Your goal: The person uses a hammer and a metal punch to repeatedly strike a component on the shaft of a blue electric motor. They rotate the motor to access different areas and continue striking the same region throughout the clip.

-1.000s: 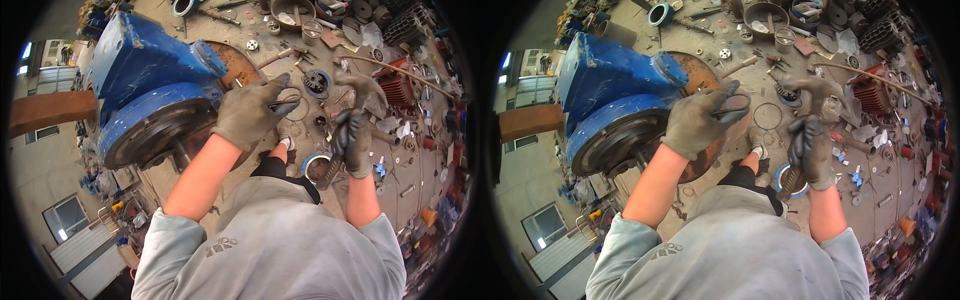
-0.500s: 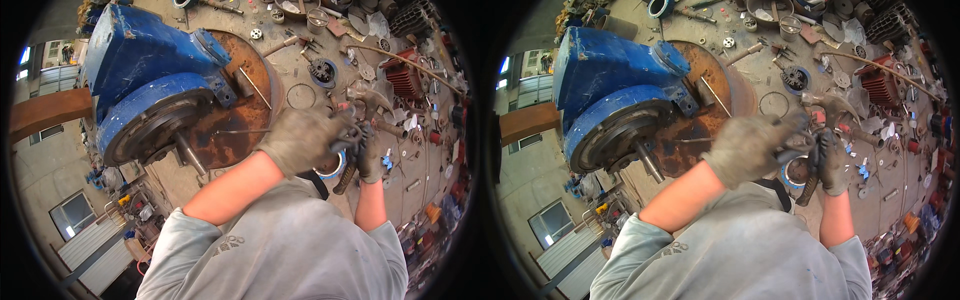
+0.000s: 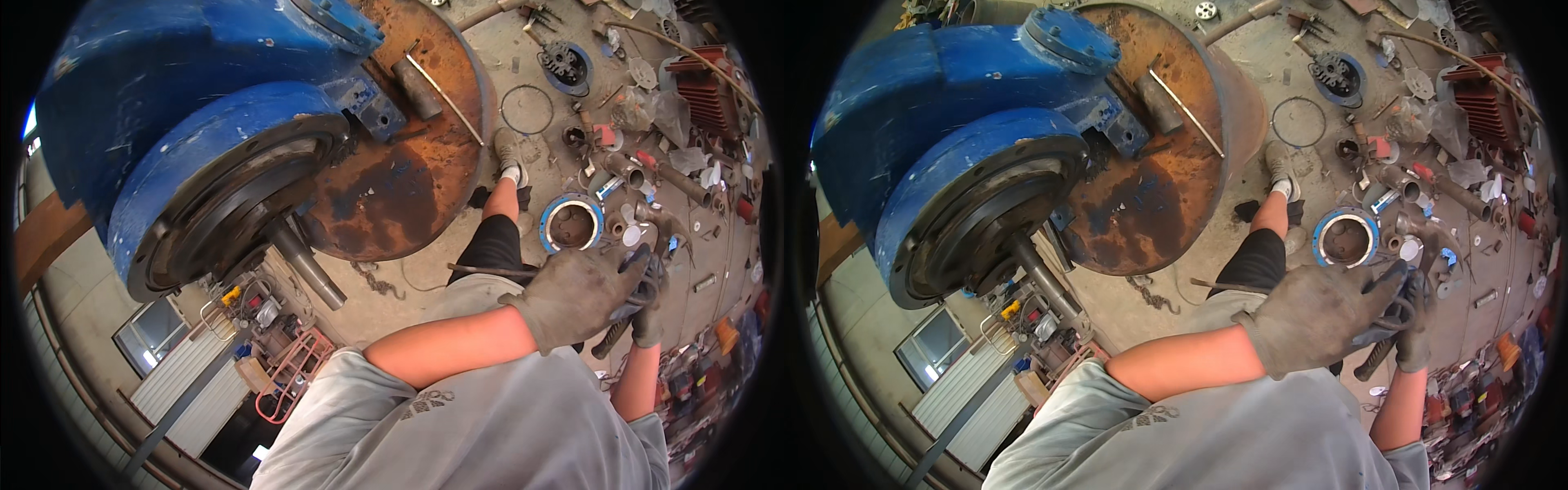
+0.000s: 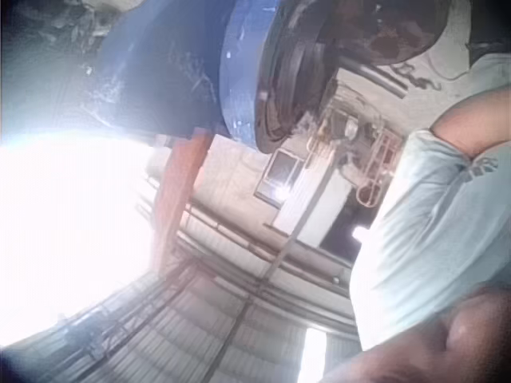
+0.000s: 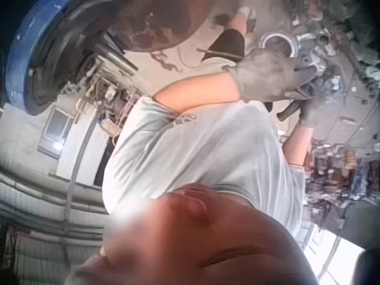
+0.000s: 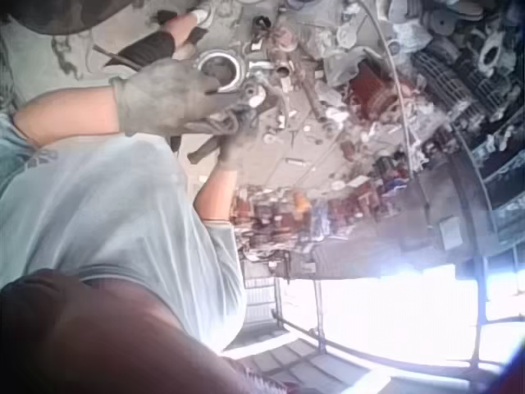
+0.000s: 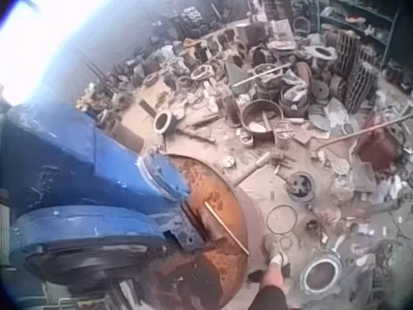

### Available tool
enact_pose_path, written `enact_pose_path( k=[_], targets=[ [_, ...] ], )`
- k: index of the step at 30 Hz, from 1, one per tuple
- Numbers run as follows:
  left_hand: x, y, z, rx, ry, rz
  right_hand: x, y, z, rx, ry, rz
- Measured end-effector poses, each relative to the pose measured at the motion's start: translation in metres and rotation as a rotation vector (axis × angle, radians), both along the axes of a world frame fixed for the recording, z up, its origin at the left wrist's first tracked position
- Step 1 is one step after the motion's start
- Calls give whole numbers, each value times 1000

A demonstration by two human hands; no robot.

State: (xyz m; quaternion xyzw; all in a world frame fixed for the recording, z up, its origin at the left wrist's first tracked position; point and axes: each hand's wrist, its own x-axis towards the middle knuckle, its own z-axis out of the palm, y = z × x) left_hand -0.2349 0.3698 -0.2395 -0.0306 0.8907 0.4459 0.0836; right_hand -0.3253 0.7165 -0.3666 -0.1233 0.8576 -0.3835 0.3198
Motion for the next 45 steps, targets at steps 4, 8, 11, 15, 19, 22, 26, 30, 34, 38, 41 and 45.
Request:
enact_pose_path(
  k=[4, 8, 11, 15, 19, 22, 26, 30, 34, 38, 41, 45],
  targets=[
    [6, 16, -34, 109, 40, 132, 13, -4, 2, -15, -312, -165],
    [11, 17, -52, 171, -91, 49, 28, 3, -12, -75, -351, -255],
    [16, 25, -74, 158, -91, 75, 34, 12, -35, -64, -420, -325],
    [18, 25, -88, 153, -186, 69, 28, 14, -56, -31, -490, -231],
    [17, 22, -93, 142, -223, 74, 30, 11, -72, 27, -437, -89],
    [24, 26, -82, 165, -180, 113, 34, -9, -44, 115, -521, -192],
    [9, 30, -38, 154, -62, 0, 37, 21, -41, 57, -339, -141],
    [-19, 29, 23, -67, 235, -160, 40, -14, 30, -19, -337, -269],
    [-49, -13, 63, -442, 334, -143, 54, 31, 50, 80, -352, -307],
    [-87, -91, 39, -591, 330, 27, 73, 74, 64, 92, -216, -379],
    [-90, -131, 17, -490, 418, 128, 83, 100, 77, 66, -223, -458],
    [-78, -155, -5, -540, 404, 181, 86, 140, 67, 50, -216, -533]
  ],
)
